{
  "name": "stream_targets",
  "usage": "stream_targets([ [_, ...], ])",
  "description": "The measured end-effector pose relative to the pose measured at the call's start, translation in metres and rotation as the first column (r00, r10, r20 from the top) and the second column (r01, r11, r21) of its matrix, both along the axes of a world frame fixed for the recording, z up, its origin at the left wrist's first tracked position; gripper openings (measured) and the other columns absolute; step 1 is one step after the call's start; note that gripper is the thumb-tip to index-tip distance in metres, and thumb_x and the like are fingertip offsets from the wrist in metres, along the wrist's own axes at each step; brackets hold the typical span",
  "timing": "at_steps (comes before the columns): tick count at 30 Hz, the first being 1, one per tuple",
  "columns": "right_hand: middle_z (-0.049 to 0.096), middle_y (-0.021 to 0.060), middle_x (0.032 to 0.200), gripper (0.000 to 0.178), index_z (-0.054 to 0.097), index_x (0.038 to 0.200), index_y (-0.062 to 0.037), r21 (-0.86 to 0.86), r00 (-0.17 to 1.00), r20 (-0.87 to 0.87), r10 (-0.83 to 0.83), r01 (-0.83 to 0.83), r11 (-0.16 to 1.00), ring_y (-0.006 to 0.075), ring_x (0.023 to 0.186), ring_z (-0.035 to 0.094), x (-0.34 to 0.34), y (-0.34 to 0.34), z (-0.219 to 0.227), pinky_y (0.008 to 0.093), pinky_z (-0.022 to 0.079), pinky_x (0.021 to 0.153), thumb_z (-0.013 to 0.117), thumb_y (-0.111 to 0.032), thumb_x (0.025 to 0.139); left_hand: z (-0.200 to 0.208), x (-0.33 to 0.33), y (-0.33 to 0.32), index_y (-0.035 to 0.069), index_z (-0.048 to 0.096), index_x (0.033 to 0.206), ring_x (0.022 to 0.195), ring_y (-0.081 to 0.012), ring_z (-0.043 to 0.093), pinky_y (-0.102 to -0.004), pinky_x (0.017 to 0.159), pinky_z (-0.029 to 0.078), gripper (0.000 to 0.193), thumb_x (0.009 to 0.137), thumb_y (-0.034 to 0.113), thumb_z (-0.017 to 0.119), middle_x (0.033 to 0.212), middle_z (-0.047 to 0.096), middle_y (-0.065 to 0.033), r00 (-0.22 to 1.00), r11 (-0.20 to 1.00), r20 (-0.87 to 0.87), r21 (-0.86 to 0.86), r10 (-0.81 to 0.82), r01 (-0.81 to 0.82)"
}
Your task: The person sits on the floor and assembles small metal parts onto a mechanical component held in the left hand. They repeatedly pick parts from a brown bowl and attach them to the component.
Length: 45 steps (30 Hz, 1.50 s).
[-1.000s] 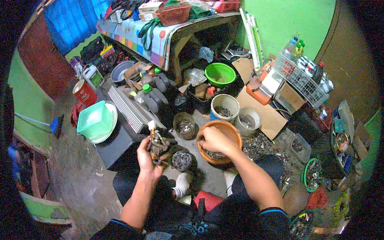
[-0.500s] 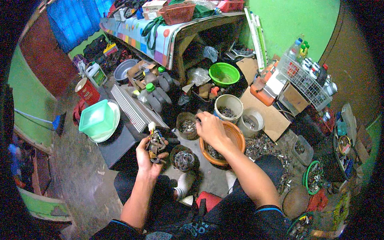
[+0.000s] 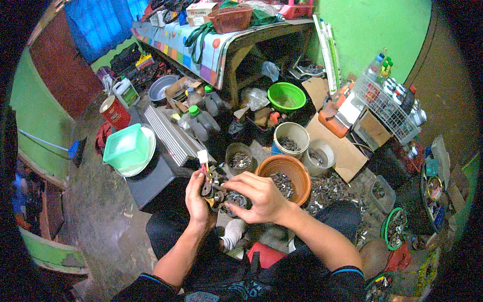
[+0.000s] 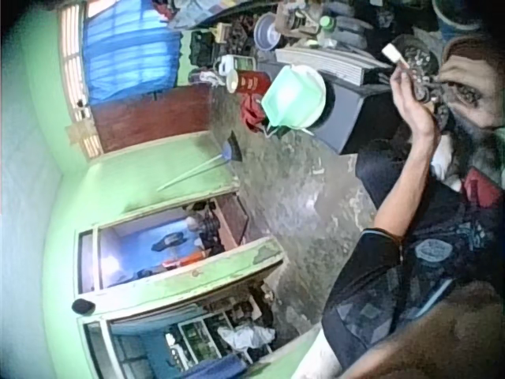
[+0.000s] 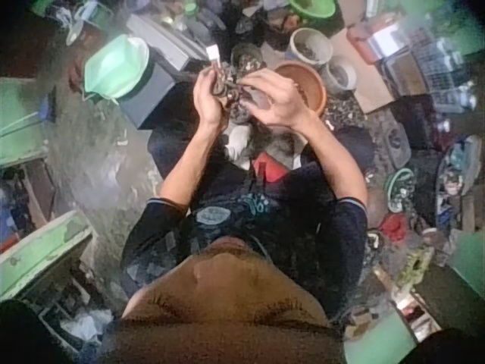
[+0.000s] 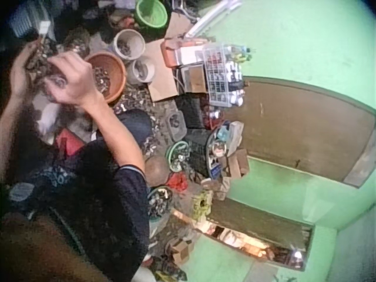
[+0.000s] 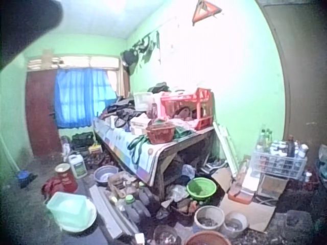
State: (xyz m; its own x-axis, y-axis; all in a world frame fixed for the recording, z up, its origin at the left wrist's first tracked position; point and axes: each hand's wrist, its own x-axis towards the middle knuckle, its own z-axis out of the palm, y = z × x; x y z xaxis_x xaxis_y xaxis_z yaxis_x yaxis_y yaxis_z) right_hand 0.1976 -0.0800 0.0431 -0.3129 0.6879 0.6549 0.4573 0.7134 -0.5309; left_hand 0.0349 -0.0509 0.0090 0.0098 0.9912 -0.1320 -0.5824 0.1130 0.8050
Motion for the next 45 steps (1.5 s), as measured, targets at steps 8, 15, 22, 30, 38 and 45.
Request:
stream_targets([
  [8, 0.063, 0.0132, 0.096, 0.040, 0.067, 0.102, -0.0035, -0.040, 0.997, 0.075, 0.021, -0.018, 0.999, 0.0283, 0.084, 0.062, 0.000, -0.001, -0.002, 0.0353, 0.051, 0.072, 0.080, -0.015, 0.066, 0.003, 0.004, -0.004, 0.006, 0.056, 0.111, 0.086, -0.0156, 0.060, -0.0312, 0.079, 0.049, 0.023, 0.097, 0.020, 0.043, 0.096, 0.061, -0.0040, 0.994, 0.987, 0.075, -0.127, -0.085, 0.094],
  [15, 0.060, 0.0129, 0.093, 0.033, 0.063, 0.098, -0.0019, -0.020, 0.981, 0.188, -0.049, 0.053, 0.998, 0.0300, 0.084, 0.060, -0.003, -0.003, -0.004, 0.0370, 0.051, 0.070, 0.075, -0.013, 0.069, -0.018, 0.005, -0.002, 0.008, 0.056, 0.111, 0.086, -0.0143, 0.061, -0.0305, 0.072, 0.051, 0.023, 0.099, 0.022, 0.042, 0.097, 0.062, -0.0039, 0.988, 0.975, 0.069, -0.163, -0.141, 0.150],
  [22, 0.064, 0.0160, 0.093, 0.025, 0.063, 0.095, 0.0027, -0.013, 0.987, -0.022, -0.158, 0.158, 0.987, 0.0310, 0.084, 0.064, -0.013, -0.006, -0.017, 0.0356, 0.051, 0.074, 0.071, -0.004, 0.072, -0.022, 0.004, -0.001, 0.004, 0.058, 0.105, 0.080, -0.0188, 0.063, -0.0338, 0.069, 0.053, 0.026, 0.097, 0.023, 0.042, 0.093, 0.064, -0.0068, 0.968, 0.922, 0.220, -0.337, -0.119, 0.189],
  [30, 0.066, 0.0082, 0.095, 0.017, 0.067, 0.097, 0.0031, -0.512, 0.891, -0.385, -0.242, 0.012, 0.859, 0.0124, 0.087, 0.062, 0.003, 0.003, -0.010, 0.0253, 0.050, 0.076, 0.069, -0.008, 0.085, -0.021, -0.005, 0.003, 0.001, 0.055, 0.107, 0.073, -0.0252, 0.062, -0.0339, 0.059, 0.052, 0.041, 0.097, 0.032, 0.031, 0.091, 0.064, -0.0128, 0.834, 0.788, 0.430, -0.349, -0.346, 0.508],
  [38, 0.067, 0.0220, 0.092, 0.024, 0.069, 0.094, -0.0007, -0.551, 0.887, 0.417, -0.197, 0.420, 0.721, 0.0364, 0.091, 0.064, 0.077, 0.029, -0.023, 0.0419, 0.051, 0.080, 0.070, -0.009, 0.071, -0.016, -0.004, 0.004, 0.001, 0.055, 0.102, 0.070, -0.0266, 0.060, -0.0349, 0.059, 0.050, 0.041, 0.096, 0.032, 0.030, 0.089, 0.063, -0.0155, 0.865, 0.806, 0.428, -0.397, -0.261, 0.439],
  [45, 0.064, 0.0214, 0.098, 0.023, 0.066, 0.095, -0.0005, -0.278, 0.710, 0.554, -0.436, 0.651, 0.706, 0.0378, 0.093, 0.063, 0.096, 0.031, -0.047, 0.0439, 0.052, 0.080, 0.066, -0.006, 0.072, -0.011, 0.002, 0.001, 0.001, 0.056, 0.103, 0.078, -0.0291, 0.061, -0.0383, 0.071, 0.051, 0.039, 0.096, 0.029, 0.030, 0.088, 0.063, -0.0159, 0.878, 0.818, 0.419, -0.405, -0.230, 0.408],
])
